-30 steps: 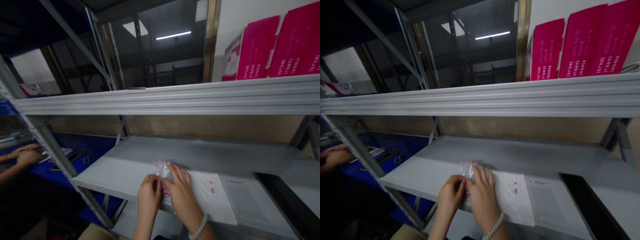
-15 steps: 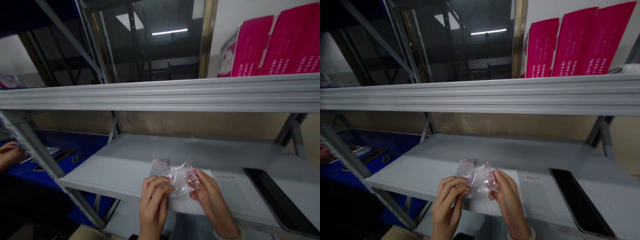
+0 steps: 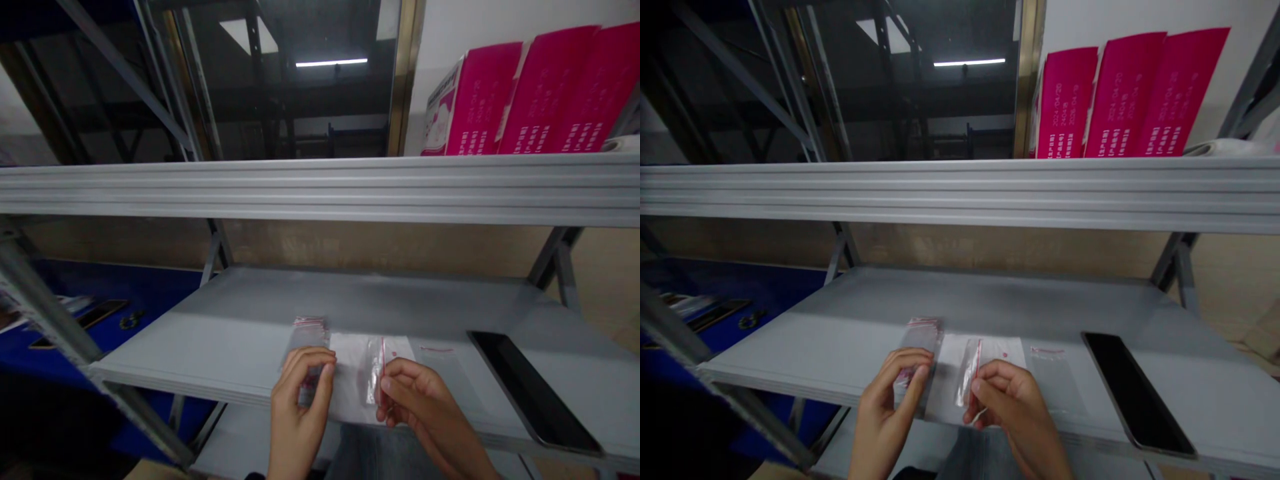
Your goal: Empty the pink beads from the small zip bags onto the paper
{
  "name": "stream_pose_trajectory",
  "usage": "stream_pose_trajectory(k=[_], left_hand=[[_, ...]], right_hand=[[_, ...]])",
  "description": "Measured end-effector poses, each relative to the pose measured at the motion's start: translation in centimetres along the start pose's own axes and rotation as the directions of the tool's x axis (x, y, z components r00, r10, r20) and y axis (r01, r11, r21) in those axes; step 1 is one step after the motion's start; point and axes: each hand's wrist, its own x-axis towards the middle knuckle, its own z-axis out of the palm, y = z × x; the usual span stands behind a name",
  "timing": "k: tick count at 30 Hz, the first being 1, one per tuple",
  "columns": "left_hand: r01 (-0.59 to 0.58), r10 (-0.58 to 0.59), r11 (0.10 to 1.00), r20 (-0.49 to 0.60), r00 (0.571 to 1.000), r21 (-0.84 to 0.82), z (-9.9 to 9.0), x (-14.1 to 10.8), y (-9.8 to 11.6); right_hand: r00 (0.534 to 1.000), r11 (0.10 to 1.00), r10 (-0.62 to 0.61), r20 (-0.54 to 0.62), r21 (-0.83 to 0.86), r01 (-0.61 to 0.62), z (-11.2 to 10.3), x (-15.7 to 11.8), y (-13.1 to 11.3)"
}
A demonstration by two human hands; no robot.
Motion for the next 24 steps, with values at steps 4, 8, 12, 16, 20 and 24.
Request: stream_pose_trajectory(k=[4,8,12,16,20,24], left_hand=[[0.098,-0.09,0.989,0.079,0.993,-0.11,0.9,-0.1,1.9],[0.186,-0.138,0.963,0.236,0.962,-0.195,2.2,0.0,3.4],[0.316,-0.232,0.918,0.323,0.918,-0.238,3.0,0.2,3.4],[0.406,-0.261,0.87,0.439,0.86,-0.278,3.2,0.2,2.9],[0.434,-0.265,0.853,0.474,0.839,-0.291,3.1,0.2,2.9],[0.447,-0.263,0.852,0.517,0.814,-0.271,3.0,0.5,3.3]], right_hand=[[0.998,0.999,-0.029,0.048,-0.04,0.031,0.9,0.3,0.1],[0.993,0.996,-0.054,0.106,-0.062,0.061,1.4,0.4,0.4],[0.985,0.994,-0.036,0.166,-0.097,0.053,1.3,0.4,0.7],[0.97,0.997,-0.029,0.243,-0.062,0.045,0.7,0.5,0.9],[0.951,0.998,-0.052,0.305,-0.006,0.056,0.1,0.5,1.1],[0.944,0.997,-0.06,0.323,-0.018,0.07,-0.1,0.5,0.8]])
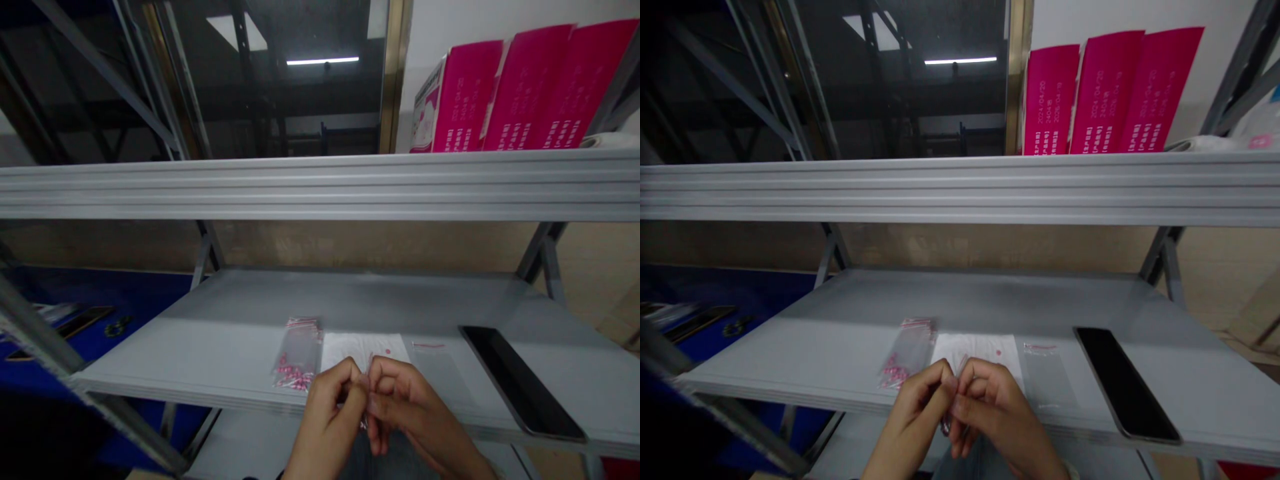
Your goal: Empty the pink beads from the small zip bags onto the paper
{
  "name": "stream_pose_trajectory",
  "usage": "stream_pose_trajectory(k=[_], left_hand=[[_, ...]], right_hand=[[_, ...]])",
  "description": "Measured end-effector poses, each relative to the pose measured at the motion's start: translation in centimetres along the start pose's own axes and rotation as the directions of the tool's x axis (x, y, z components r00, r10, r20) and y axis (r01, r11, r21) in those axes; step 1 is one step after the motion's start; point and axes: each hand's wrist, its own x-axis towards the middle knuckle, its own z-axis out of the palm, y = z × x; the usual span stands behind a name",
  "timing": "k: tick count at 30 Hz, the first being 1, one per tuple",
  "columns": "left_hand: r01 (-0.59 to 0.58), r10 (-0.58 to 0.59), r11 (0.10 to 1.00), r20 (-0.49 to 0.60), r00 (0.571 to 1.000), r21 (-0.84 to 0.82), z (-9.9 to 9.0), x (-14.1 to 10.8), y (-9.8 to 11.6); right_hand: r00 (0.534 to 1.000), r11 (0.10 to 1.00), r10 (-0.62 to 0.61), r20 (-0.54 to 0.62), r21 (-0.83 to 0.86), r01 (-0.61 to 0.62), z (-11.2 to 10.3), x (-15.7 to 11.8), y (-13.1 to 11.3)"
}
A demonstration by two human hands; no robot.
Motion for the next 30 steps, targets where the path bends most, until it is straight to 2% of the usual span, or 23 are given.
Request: stream_pose_trajectory(k=[5,10,15,17,21,24,26,30], left_hand=[[0.004,-0.005,0.999,0.01,1.0,0.035,-0.2,0.2,-0.1],[0.01,-0.01,1.0,-0.041,0.999,-0.003,0.0,0.3,-0.4],[0.036,-0.025,0.989,0.08,0.996,-0.142,0.2,0.5,0.1],[0.046,-0.032,0.987,0.09,0.995,-0.154,0.1,0.5,0.0],[0.017,-0.017,0.999,-0.004,1.0,-0.044,0.2,0.6,-0.2],[-0.025,0.033,0.995,-0.08,0.996,0.099,0.3,0.6,-0.2],[-0.036,0.054,0.986,-0.105,0.993,0.164,0.3,0.5,-0.1],[-0.046,0.077,0.982,-0.165,0.983,0.184,0.0,0.4,0.1]], right_hand=[[0.997,0.998,0.066,-0.044,0.005,-0.066,0.4,0.0,-0.6],[0.988,0.994,0.001,-0.154,-0.106,-0.018,0.8,0.2,-0.8],[0.989,0.97,-0.044,-0.142,-0.243,0.008,0.5,0.1,-1.0],[0.988,0.968,-0.052,-0.143,-0.252,0.015,0.4,0.1,-1.0],[0.972,0.954,-0.086,-0.22,-0.3,0.017,0.6,0.0,-0.8],[0.936,0.912,-0.172,-0.308,-0.408,0.033,1.0,0.1,-0.8],[0.917,0.877,-0.227,-0.327,-0.479,0.047,1.1,0.0,-0.9],[0.88,0.82,-0.297,-0.371,-0.572,0.036,1.2,0.0,-1.0]])
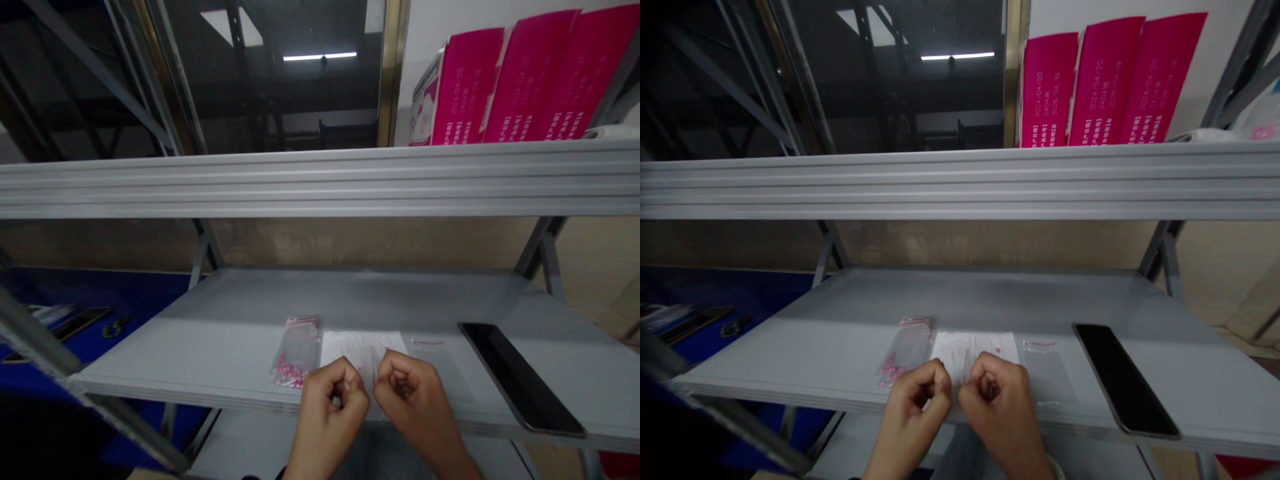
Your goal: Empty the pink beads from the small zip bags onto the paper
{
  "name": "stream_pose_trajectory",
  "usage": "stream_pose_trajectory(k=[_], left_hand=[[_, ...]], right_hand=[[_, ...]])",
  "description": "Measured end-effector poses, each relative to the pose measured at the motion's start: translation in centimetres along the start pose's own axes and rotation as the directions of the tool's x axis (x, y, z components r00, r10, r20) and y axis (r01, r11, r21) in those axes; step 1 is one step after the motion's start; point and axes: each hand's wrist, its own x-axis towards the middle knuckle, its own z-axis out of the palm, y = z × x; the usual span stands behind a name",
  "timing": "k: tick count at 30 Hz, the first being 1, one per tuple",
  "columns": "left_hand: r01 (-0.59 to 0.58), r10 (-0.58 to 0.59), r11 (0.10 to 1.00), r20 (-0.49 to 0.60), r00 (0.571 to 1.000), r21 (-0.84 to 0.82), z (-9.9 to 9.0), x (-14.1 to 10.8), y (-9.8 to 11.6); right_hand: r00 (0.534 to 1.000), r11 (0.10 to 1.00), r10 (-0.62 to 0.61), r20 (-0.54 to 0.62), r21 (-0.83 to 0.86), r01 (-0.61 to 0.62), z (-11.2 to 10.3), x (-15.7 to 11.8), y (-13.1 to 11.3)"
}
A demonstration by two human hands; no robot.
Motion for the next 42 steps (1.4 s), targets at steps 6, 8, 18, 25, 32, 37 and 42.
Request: stream_pose_trajectory(k=[6,8,18,25,32,37,42], left_hand=[[0.03,-0.021,0.994,0.089,0.996,-0.108,0.1,-0.1,-0.2],[0.067,-0.041,0.983,0.148,0.988,-0.174,0.1,-0.2,-0.4],[0.138,-0.095,0.97,0.209,0.973,-0.2,-0.2,-0.4,-0.3],[0.025,-0.024,1.0,0.099,0.995,-0.01,0.0,-0.6,-0.1],[0.038,-0.038,0.999,-0.031,0.999,-0.007,-0.5,-0.5,-0.2],[-0.191,0.19,0.982,-0.118,0.975,-0.002,-1.2,-0.8,-0.8],[-0.284,0.275,0.958,0.165,0.947,0.029,-1.6,-1.1,-1.5]], right_hand=[[0.986,0.995,0.006,0.165,0.097,-0.022,0.1,-0.4,-0.5],[0.972,0.994,-0.021,0.235,0.106,-0.005,0.0,-0.6,-0.8],[0.952,0.991,0.009,0.305,0.127,-0.05,-0.9,-0.5,-0.5],[0.989,0.998,0.025,0.146,-0.06,-0.017,-0.2,-0.4,-0.8],[1.0,0.991,0.025,-0.01,-0.128,-0.026,-0.6,-0.4,-0.8],[0.993,0.998,0.063,0.103,-0.017,-0.061,-0.8,-0.5,-1.2],[0.983,0.997,0.079,0.166,0.014,-0.082,-1.0,-0.7,-1.3]])
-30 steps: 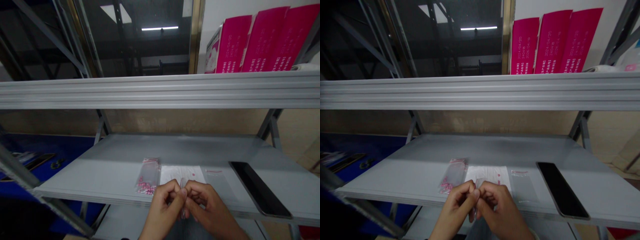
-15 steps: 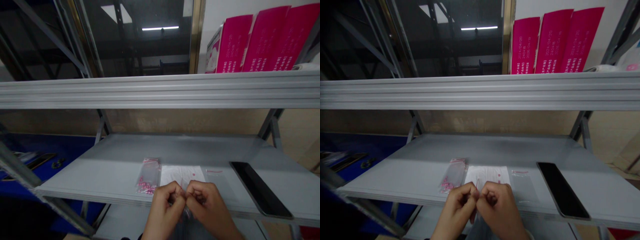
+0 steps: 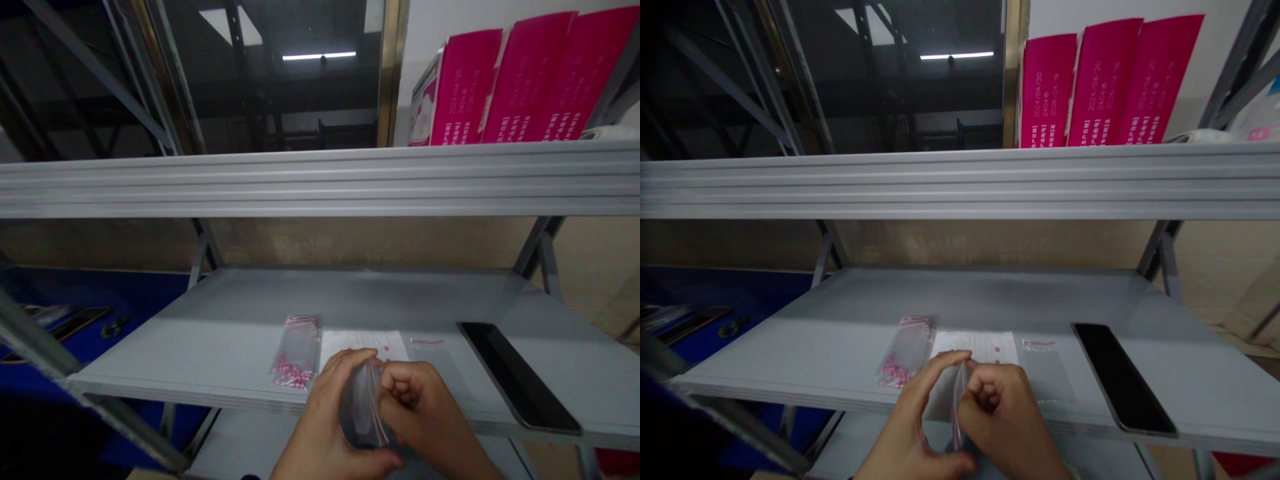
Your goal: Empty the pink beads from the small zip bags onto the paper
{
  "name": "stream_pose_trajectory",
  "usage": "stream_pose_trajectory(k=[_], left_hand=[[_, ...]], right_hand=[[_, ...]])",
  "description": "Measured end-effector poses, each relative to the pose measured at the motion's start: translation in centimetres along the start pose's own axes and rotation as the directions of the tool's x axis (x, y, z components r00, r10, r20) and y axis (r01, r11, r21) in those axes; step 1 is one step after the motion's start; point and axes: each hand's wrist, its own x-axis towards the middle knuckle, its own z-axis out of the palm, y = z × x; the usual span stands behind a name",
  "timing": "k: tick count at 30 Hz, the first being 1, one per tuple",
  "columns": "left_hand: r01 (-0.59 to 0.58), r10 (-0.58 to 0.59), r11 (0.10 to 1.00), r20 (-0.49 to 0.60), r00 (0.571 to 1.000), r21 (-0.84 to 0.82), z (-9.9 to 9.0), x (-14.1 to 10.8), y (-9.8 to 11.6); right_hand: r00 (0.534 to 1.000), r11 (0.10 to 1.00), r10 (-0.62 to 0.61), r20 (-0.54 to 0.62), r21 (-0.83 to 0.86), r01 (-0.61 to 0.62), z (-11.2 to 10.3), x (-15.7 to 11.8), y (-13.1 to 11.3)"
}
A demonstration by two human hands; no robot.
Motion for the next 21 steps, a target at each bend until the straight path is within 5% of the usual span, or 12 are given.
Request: stream_pose_trajectory(k=[8,12,16,21], left_hand=[[-0.016,0.012,0.996,-0.04,0.999,-0.089,0.1,0.8,0.3],[0.077,-0.083,0.956,-0.009,0.996,-0.284,-0.1,1.4,-0.5],[0.235,-0.175,0.818,0.161,0.971,-0.525,-0.1,1.9,-1.1],[0.342,-0.198,0.706,0.291,0.936,-0.62,0.5,2.5,-1.3]], right_hand=[[0.993,0.982,-0.071,-0.093,-0.179,0.054,-0.4,0.0,0.6],[0.925,0.912,-0.33,-0.189,-0.318,0.26,-1.2,-0.5,0.1],[0.776,0.711,-0.63,-0.006,-0.407,0.574,-2.1,-0.6,-0.1],[0.779,0.715,-0.608,0.156,-0.32,0.622,-2.1,0.3,0.6]])
